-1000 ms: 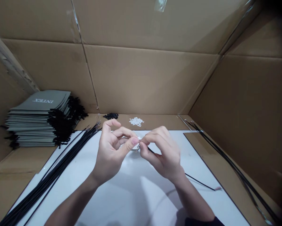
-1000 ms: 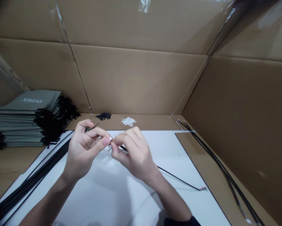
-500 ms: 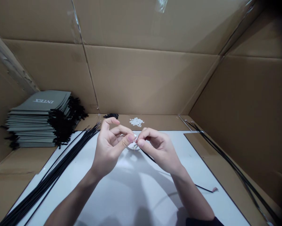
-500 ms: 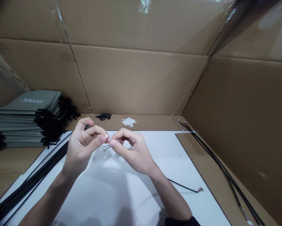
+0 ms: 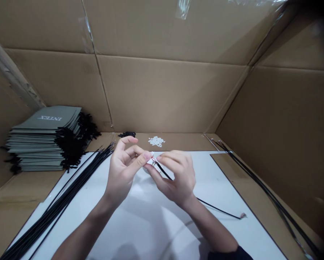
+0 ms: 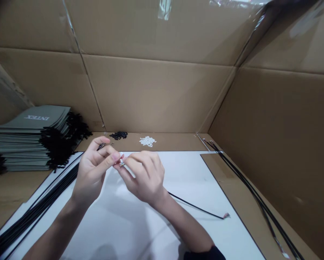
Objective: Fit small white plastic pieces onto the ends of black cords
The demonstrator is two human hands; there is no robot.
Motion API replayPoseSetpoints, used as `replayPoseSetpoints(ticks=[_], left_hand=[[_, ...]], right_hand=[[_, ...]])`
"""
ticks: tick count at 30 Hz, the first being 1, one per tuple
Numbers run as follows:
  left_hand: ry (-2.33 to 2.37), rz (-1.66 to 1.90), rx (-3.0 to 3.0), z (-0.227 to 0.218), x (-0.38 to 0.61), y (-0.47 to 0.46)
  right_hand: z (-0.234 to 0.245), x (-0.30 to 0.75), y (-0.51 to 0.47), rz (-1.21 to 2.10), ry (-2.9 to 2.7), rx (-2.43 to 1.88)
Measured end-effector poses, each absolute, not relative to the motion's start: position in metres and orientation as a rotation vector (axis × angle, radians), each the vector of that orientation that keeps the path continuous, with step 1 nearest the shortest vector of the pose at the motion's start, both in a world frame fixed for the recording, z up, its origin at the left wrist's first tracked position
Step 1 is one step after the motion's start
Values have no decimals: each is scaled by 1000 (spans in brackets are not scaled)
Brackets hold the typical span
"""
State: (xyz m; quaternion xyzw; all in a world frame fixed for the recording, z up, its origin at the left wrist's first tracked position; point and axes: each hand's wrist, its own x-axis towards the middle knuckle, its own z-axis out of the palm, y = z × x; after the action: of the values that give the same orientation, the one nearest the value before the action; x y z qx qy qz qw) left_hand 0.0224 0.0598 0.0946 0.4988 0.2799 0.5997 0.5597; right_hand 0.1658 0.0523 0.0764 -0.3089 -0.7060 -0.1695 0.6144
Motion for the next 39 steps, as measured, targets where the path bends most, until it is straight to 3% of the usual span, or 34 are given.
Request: replayPoseSetpoints(ticks=[3,16,28,39], left_hand=[[668,1424,1160,96,23,59],[685,1400,1145,98,18,60],[643,1402,1136,102,15,54],[644,1327,1162,103,20,47]], right_hand=[[77,165,49,-537,-1628,-714],[87,183,53,-265,-1812,-660],[91,188,48,-360,-2010,-549],[93,179,37,-18,-1750,-656]])
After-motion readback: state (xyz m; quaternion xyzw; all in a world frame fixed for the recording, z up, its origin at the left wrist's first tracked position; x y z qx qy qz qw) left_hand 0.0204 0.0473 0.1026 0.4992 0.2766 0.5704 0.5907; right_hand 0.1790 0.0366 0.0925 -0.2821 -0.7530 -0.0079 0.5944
